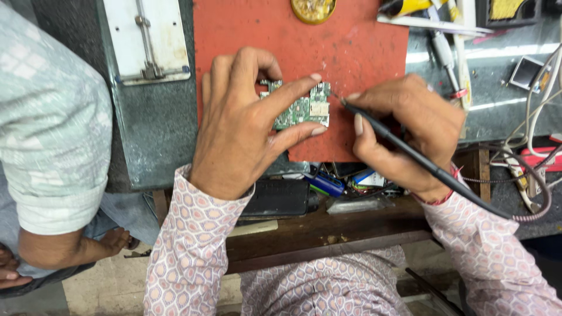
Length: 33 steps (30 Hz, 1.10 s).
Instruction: The person solders a green phone motherboard held on a red mat, steadying the board with one hand while applying a soldering iron and solder to its connectors. They reposition the board and continue soldering different points along its edge throughout the clip.
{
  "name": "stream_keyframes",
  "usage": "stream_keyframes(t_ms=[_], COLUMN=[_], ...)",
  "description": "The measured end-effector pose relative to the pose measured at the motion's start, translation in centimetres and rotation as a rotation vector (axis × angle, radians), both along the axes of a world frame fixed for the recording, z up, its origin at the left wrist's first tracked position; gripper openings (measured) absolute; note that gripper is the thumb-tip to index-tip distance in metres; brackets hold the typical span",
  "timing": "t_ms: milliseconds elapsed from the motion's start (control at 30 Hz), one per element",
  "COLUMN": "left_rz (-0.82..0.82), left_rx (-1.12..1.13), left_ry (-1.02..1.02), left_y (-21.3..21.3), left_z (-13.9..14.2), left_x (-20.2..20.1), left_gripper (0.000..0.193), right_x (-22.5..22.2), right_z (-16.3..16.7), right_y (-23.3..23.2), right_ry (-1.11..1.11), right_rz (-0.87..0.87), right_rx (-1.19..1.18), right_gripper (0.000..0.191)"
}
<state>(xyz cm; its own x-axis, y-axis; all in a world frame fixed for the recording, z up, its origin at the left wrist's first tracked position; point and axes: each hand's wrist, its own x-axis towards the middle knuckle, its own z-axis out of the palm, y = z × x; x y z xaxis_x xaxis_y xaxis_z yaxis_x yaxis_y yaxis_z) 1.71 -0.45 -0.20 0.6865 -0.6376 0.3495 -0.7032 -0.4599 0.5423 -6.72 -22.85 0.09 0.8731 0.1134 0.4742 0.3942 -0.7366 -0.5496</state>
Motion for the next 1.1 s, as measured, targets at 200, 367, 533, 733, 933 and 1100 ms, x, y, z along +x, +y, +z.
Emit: stream_keyframes(t_ms=[200,367,533,733,933,1100], left_rz=[0.028,0.031,0.031,0.023,0.021,0.020], left_rx=[-0.011,-0.014,-0.008,-0.023,-0.033,-0.032], left_ry=[0.043,0.028,0.021,0.003,0.014,0.017], left_y=[-0.3,-0.4,-0.5,-0.4,-0.4,-0.4], left_z=[-0.1,-0.4,-0.6,-0.7,-0.7,-0.7], left_x=[-0.4,-0.6,-0.6,-0.5,-0.6,-0.6], left_gripper=[0.053,0.052,0.051,0.052,0.052,0.052], right_x=[-0.6,-0.6,-0.9,-1.1,-1.0,-0.9], right_z=[-0.9,-0.7,-1.1,-1.4,-0.9,-0.9], right_y=[-0.2,-0.5,-0.3,-0.1,0.0,0.0], right_ry=[0.101,0.208,0.241,0.184,0.191,0.180], right_rz=[-0.048,-0.078,-0.072,-0.075,-0.088,-0.080], right_rx=[0.219,0.309,0.400,0.239,0.178,0.185], right_gripper=[0.007,0.016,0.012,0.013,0.014,0.014])
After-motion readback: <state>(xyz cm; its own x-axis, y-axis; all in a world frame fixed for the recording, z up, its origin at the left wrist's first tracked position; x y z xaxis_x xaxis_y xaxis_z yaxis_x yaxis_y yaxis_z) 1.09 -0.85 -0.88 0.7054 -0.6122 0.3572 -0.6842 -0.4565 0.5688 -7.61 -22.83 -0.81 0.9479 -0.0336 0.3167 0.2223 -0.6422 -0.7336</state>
